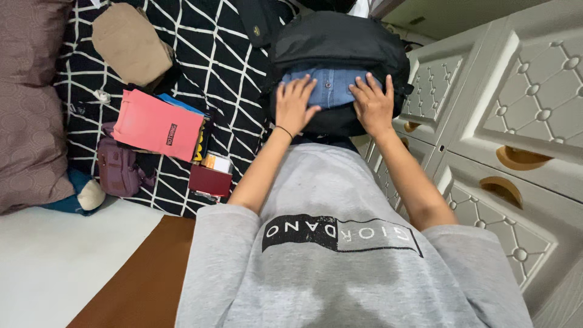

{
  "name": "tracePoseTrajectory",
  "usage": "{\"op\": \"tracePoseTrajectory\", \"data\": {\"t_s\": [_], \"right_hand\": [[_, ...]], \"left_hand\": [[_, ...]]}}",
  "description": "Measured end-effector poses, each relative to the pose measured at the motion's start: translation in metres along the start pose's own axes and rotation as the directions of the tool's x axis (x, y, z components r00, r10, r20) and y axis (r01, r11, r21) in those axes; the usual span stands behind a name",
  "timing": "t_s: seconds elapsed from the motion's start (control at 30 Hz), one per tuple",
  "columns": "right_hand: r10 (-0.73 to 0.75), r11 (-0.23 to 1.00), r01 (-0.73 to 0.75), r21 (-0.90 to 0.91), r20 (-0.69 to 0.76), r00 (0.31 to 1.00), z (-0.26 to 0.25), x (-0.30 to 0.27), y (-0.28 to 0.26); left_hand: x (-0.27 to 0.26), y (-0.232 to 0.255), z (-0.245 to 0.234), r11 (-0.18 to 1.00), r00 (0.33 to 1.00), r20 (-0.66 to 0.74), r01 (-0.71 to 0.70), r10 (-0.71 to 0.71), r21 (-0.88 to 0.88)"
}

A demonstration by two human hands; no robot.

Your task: The person folds various clothing items, including shirts, pants, and a jacket, and places them into a black suitcase. They also pack a black backpack with folded clothes and other items. The person is seen handling the items one by one, folding them neatly, and arranging them in the luggage.

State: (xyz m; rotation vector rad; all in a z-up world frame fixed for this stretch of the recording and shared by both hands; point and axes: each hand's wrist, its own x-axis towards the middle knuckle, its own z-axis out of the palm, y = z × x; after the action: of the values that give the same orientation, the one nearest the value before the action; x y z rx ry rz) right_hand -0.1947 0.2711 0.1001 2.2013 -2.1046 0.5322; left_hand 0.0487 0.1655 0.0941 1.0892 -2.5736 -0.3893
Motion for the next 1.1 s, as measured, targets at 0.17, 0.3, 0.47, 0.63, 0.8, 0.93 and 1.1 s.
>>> {"op": "tracePoseTrajectory", "data": {"t_s": [0.17,0.3,0.47,0.63,0.8,0.93,1.1], "right_hand": [[0.122,0.976,-0.12,0.18,0.002,0.993,-0.051,0.035,-0.019],[0.121,0.971,-0.142,0.193,0.117,0.986,-0.101,0.077,-0.023],[-0.029,0.981,-0.011,0.196,0.2,0.979,-0.145,0.117,-0.027],[-0.21,0.974,0.178,0.144,0.255,0.944,-0.182,0.153,-0.049],[-0.377,0.923,0.339,0.181,0.255,0.89,-0.23,0.186,-0.107],[-0.447,0.894,0.422,0.149,0.275,0.851,-0.259,0.211,-0.194],[-0.63,0.777,0.597,0.201,0.257,0.733,-0.216,0.198,-0.298]], "left_hand": [[0.001,0.027,-0.017,0.985,0.994,-0.098,0.021,-0.038,-0.169],[0.014,0.031,-0.04,0.979,0.971,-0.221,0.051,-0.095,-0.198],[0.025,0.022,-0.093,0.947,0.964,-0.258,-0.028,-0.059,-0.321],[0.02,0.006,-0.162,0.94,0.969,-0.232,0.004,-0.089,-0.342],[-0.005,-0.016,-0.235,0.949,0.941,-0.323,-0.006,-0.101,-0.315],[-0.06,-0.039,-0.294,0.954,0.924,-0.346,0.059,-0.164,-0.296],[-0.177,-0.066,-0.326,0.896,0.871,-0.286,0.303,-0.398,-0.324]]}}
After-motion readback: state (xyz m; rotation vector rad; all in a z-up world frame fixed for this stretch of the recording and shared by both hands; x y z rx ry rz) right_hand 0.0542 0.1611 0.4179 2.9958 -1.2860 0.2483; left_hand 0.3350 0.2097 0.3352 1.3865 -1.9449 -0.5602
